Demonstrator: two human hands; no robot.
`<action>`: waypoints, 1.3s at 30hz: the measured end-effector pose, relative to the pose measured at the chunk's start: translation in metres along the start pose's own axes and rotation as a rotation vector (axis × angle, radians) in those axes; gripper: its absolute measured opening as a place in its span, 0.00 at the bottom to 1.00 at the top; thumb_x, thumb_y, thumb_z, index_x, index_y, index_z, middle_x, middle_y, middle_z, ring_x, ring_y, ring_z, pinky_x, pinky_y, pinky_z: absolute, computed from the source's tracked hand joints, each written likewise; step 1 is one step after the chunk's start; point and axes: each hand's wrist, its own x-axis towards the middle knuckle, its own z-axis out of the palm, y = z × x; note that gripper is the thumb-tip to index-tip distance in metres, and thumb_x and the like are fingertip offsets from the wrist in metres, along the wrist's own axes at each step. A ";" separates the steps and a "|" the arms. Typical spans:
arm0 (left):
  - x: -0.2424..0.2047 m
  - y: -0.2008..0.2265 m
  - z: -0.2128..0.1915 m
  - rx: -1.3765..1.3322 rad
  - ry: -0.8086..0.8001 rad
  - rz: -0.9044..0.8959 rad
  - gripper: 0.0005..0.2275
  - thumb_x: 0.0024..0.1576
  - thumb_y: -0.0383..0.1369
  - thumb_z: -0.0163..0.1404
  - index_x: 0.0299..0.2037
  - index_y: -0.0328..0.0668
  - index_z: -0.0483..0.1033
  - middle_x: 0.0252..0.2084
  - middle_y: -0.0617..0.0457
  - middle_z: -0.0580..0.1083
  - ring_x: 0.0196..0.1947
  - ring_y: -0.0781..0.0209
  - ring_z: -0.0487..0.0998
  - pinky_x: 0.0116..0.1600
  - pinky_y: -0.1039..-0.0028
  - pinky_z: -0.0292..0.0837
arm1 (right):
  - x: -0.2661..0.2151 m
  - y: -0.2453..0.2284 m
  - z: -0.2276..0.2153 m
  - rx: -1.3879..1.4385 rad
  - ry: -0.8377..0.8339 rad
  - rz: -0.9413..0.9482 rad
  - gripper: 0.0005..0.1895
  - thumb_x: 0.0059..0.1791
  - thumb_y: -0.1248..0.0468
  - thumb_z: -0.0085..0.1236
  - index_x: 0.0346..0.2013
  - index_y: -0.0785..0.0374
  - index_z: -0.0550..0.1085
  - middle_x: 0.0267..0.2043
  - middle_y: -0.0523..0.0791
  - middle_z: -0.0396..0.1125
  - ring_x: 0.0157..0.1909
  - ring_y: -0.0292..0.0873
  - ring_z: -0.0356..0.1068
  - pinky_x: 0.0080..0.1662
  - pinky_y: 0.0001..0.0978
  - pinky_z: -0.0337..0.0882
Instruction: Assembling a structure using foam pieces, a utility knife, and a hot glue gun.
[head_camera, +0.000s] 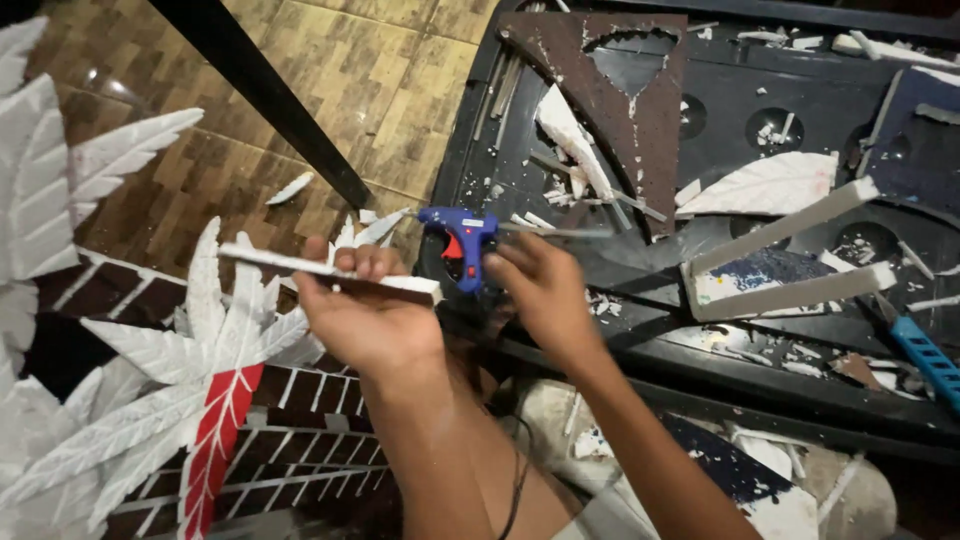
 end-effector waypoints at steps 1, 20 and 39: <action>-0.005 -0.003 -0.001 0.001 0.004 -0.002 0.10 0.66 0.40 0.43 0.47 0.43 0.70 0.29 0.58 0.60 0.27 0.66 0.63 0.30 0.82 0.60 | -0.014 -0.011 -0.013 -0.002 0.001 0.004 0.30 0.47 0.61 0.65 0.57 0.80 0.70 0.54 0.65 0.71 0.61 0.64 0.70 0.56 0.56 0.73; -0.235 -0.051 0.019 1.063 -1.734 -0.086 0.14 0.57 0.29 0.58 0.49 0.35 0.68 0.43 0.47 0.74 0.38 0.54 0.77 0.45 0.68 0.75 | -0.185 -0.079 -0.283 -0.443 -0.022 -0.309 0.11 0.38 0.67 0.64 0.35 0.61 0.81 0.36 0.43 0.75 0.34 0.36 0.72 0.38 0.26 0.72; -0.208 -0.222 -0.079 1.574 -1.769 0.950 0.13 0.50 0.24 0.55 0.45 0.29 0.74 0.60 0.34 0.71 0.64 0.40 0.71 0.67 0.57 0.67 | -0.027 -0.013 -0.334 -0.493 0.314 -0.590 0.04 0.63 0.75 0.44 0.50 0.72 0.60 0.46 0.54 0.71 0.33 0.41 0.68 0.36 0.29 0.71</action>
